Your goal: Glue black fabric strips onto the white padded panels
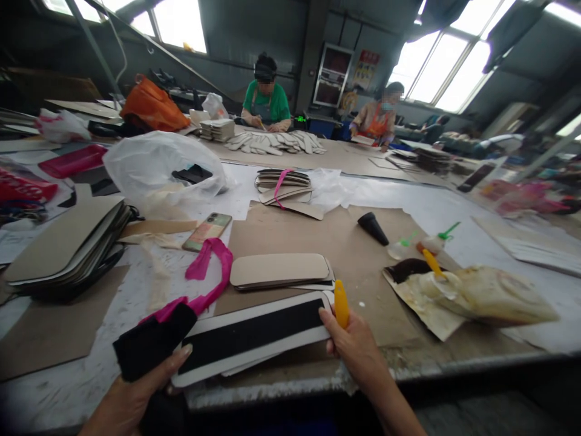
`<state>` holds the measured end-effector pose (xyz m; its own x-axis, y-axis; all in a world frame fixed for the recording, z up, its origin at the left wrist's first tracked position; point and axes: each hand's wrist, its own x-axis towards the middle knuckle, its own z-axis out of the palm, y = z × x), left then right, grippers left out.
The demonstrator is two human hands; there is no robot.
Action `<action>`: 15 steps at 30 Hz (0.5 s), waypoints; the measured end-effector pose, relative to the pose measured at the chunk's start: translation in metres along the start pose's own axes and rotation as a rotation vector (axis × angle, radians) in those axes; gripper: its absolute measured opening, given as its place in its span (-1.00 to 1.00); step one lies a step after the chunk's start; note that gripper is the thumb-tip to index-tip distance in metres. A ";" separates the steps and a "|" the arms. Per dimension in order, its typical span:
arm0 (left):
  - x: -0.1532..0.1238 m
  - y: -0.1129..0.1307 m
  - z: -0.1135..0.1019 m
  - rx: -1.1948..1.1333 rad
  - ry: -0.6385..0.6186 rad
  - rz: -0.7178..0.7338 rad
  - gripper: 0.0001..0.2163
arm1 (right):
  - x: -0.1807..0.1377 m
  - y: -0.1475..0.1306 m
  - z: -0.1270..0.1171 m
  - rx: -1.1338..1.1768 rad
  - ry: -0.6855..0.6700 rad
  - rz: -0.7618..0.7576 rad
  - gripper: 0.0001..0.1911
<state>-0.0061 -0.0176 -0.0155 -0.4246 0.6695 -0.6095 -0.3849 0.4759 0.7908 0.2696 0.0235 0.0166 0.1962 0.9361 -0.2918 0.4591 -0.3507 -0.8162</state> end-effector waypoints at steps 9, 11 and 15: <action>-0.007 0.002 0.004 0.017 0.047 0.025 -0.66 | 0.003 0.003 -0.002 -0.037 -0.025 -0.024 -0.63; -0.007 0.003 0.004 0.015 0.045 0.014 -0.65 | 0.004 0.004 -0.001 -0.018 -0.028 -0.017 -0.63; -0.004 0.005 0.004 -0.008 -0.014 -0.087 -0.67 | 0.004 0.003 -0.002 0.191 -0.087 0.039 -0.59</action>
<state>-0.0028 -0.0156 -0.0084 -0.3780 0.6339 -0.6747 -0.4261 0.5279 0.7347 0.2734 0.0263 0.0135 0.1311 0.9236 -0.3601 0.2780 -0.3830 -0.8809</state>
